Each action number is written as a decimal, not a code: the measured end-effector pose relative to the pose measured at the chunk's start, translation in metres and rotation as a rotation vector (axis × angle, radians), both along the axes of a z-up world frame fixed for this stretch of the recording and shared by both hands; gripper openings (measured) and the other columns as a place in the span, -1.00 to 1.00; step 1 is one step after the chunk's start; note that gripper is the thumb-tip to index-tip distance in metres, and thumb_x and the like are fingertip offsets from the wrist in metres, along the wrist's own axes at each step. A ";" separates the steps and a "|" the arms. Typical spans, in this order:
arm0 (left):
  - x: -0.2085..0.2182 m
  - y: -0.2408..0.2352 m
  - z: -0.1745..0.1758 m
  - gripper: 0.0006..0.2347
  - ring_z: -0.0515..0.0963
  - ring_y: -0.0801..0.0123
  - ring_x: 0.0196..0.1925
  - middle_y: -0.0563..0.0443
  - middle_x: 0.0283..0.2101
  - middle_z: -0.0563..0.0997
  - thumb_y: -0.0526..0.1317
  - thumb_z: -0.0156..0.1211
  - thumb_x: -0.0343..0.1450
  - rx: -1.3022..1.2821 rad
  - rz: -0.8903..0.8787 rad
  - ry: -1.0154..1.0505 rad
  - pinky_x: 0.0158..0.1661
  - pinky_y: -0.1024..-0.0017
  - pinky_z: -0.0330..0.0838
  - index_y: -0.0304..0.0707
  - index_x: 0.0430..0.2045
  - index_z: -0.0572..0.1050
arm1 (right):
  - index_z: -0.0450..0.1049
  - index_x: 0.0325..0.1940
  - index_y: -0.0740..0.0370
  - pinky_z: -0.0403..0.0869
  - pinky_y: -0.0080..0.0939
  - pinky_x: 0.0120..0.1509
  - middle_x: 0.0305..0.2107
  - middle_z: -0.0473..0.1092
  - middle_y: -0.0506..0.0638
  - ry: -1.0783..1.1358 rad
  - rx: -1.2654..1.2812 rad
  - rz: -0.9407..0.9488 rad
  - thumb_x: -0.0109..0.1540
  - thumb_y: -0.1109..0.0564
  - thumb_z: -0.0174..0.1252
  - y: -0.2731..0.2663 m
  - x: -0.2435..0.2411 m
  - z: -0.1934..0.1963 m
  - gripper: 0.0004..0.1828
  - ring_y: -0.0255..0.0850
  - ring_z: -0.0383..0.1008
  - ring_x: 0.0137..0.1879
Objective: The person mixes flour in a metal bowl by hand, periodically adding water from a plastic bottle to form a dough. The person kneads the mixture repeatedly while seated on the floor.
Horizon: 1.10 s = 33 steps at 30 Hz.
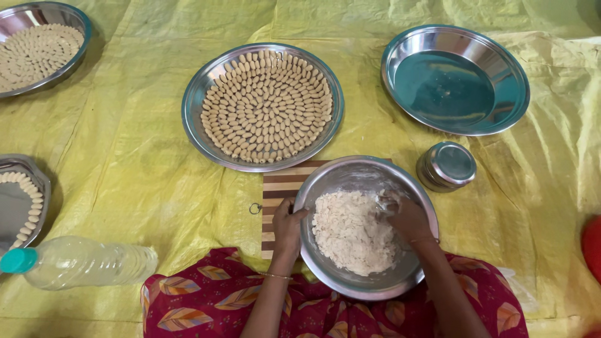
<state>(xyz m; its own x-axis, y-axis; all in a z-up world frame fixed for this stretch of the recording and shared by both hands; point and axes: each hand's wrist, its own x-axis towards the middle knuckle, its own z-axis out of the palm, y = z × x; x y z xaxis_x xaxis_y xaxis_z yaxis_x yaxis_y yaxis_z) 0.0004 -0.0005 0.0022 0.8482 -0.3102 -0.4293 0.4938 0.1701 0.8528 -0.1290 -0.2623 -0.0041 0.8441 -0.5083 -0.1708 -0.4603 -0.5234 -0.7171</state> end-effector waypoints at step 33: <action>0.000 -0.001 0.001 -0.84 0.59 0.30 -0.36 -0.14 -0.31 0.59 -0.48 0.21 0.30 -0.011 0.015 -0.020 -0.28 0.40 0.55 -0.43 -0.27 0.48 | 0.33 0.35 -0.34 0.53 0.07 0.29 0.46 -0.06 0.17 0.462 -0.340 0.260 -0.05 0.05 0.53 0.112 0.036 0.050 -0.08 0.28 0.36 0.31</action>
